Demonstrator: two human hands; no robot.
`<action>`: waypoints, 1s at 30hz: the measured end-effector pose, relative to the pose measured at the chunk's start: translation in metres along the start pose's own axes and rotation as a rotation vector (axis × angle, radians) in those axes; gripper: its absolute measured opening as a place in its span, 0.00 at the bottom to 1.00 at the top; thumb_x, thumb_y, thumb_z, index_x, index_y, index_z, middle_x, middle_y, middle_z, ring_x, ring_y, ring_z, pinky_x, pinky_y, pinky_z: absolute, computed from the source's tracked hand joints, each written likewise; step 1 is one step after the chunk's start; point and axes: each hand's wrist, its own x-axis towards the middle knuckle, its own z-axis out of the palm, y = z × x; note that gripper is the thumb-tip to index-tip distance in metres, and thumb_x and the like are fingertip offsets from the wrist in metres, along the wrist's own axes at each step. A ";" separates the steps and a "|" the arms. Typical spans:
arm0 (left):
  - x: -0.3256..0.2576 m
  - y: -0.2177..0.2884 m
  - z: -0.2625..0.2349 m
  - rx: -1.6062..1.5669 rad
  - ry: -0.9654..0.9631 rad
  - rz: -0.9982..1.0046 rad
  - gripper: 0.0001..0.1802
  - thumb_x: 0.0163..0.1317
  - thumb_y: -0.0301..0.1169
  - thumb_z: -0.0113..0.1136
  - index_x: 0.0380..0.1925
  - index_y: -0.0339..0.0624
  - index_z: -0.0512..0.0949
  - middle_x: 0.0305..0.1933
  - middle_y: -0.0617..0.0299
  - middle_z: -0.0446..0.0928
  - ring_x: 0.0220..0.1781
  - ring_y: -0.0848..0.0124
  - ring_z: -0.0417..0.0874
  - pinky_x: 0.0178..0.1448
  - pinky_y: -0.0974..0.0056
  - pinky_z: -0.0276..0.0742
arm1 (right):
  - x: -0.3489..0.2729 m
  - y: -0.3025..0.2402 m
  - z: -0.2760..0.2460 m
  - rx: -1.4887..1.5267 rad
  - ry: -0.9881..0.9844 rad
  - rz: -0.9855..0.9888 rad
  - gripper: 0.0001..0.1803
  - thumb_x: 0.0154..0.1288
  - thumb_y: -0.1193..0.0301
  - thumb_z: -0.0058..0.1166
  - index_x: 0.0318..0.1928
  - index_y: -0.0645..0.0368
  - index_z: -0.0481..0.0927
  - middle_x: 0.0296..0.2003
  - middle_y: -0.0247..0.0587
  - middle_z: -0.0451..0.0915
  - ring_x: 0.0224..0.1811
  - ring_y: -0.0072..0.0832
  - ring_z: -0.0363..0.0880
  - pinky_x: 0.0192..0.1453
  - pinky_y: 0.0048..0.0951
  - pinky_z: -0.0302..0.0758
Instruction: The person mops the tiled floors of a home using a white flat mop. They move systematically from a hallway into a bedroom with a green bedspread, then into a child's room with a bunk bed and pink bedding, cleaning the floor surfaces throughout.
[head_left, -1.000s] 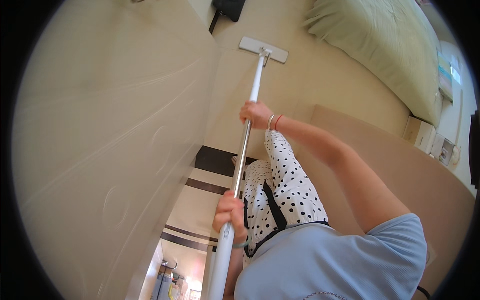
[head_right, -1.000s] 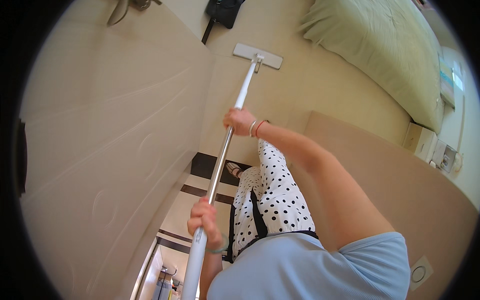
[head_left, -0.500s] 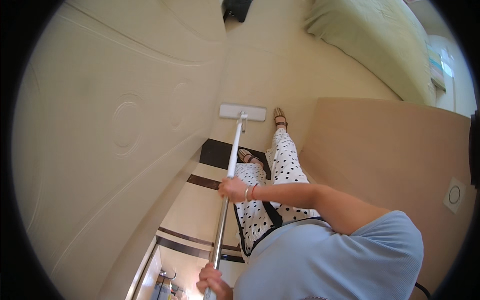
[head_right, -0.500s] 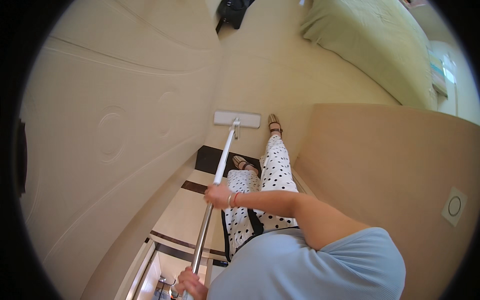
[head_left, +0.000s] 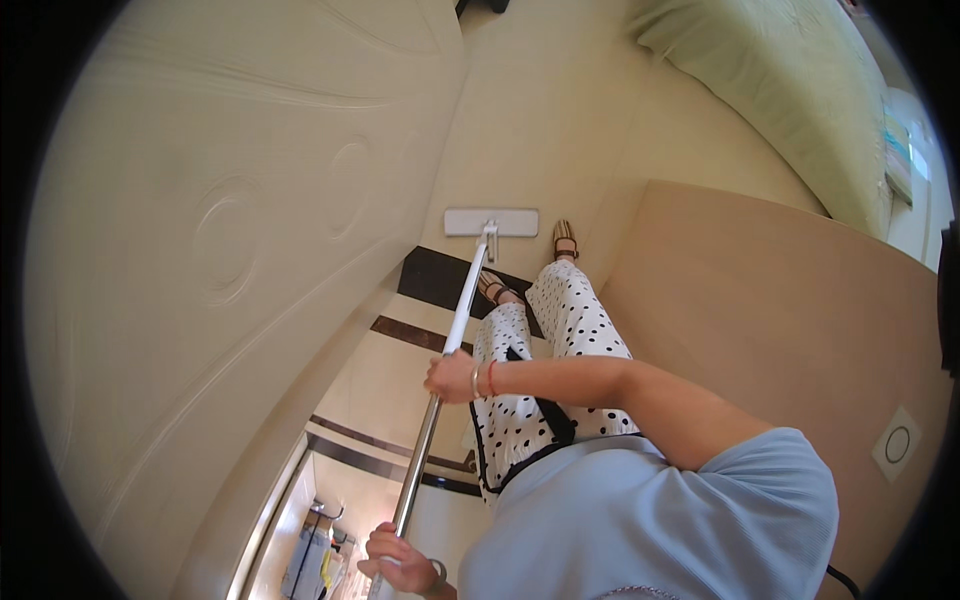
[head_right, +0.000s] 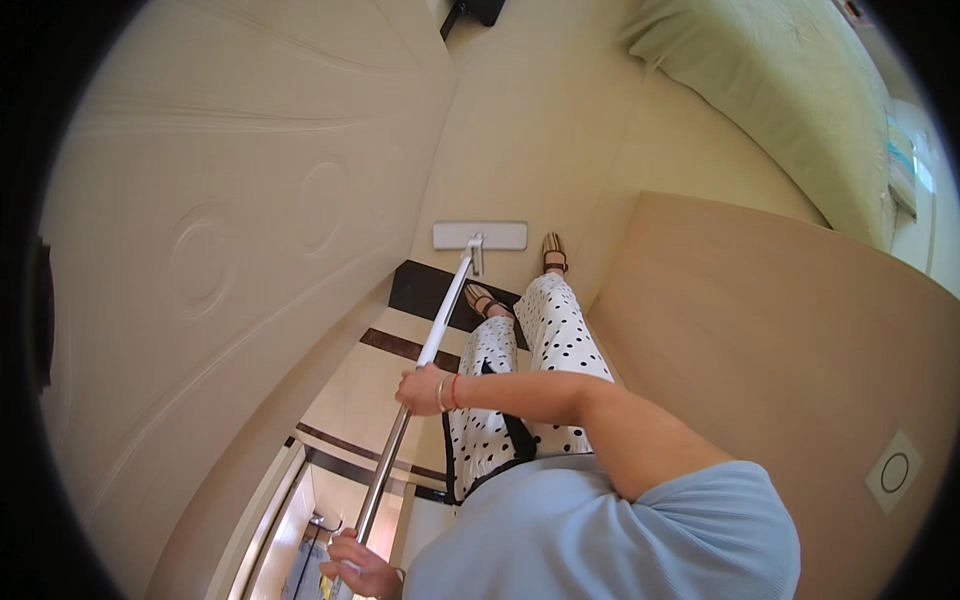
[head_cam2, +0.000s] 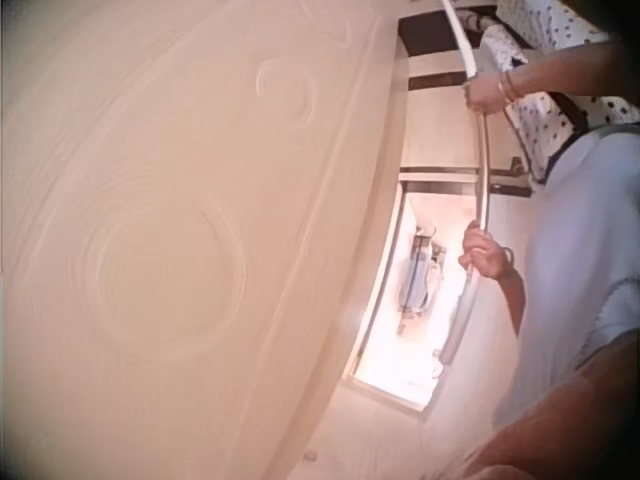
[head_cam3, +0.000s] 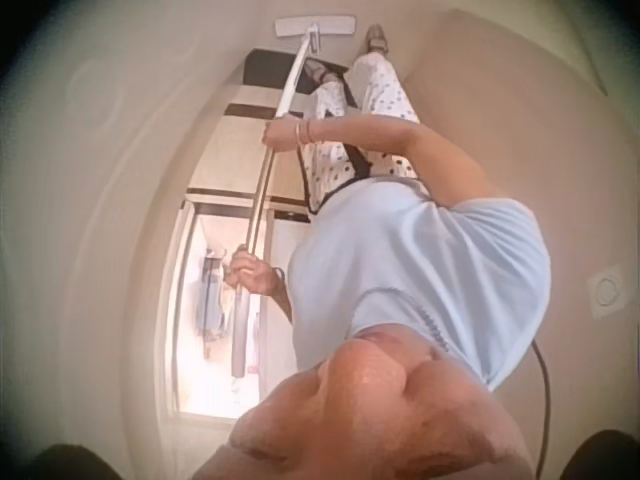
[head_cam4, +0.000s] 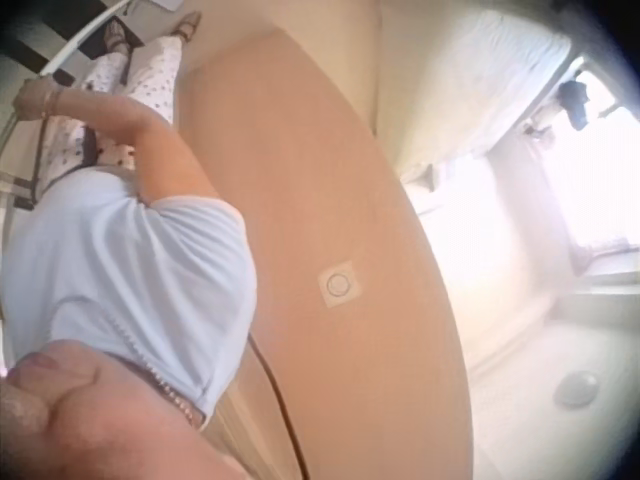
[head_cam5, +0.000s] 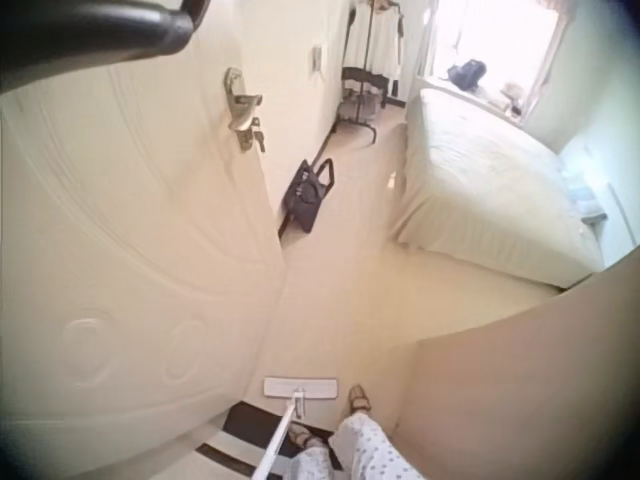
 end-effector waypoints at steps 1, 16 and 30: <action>0.004 -0.006 0.019 -0.061 0.029 0.039 0.07 0.67 0.32 0.41 0.29 0.49 0.59 0.19 0.67 0.60 0.25 0.73 0.61 0.45 0.58 0.64 | -0.004 0.010 -0.012 -0.028 0.009 0.005 0.07 0.57 0.63 0.58 0.32 0.52 0.81 0.33 0.35 0.82 0.47 0.36 0.79 0.40 0.47 0.79; 0.075 -0.098 0.203 -0.534 -0.293 0.129 0.10 0.69 0.31 0.45 0.28 0.50 0.58 0.23 0.66 0.62 0.28 0.74 0.64 0.56 0.52 0.67 | -0.057 0.187 -0.179 -0.422 0.393 0.334 0.02 0.54 0.69 0.59 0.30 0.45 0.81 0.32 0.29 0.79 0.48 0.33 0.77 0.45 0.40 0.78; 0.063 -0.084 0.327 -0.656 -0.580 0.195 0.09 0.67 0.22 0.50 0.29 0.44 0.63 0.27 0.61 0.70 0.34 0.68 0.74 0.62 0.45 0.72 | -0.172 0.260 -0.260 -0.478 0.587 0.594 0.04 0.55 0.71 0.59 0.31 0.44 0.79 0.35 0.28 0.76 0.53 0.31 0.74 0.48 0.42 0.72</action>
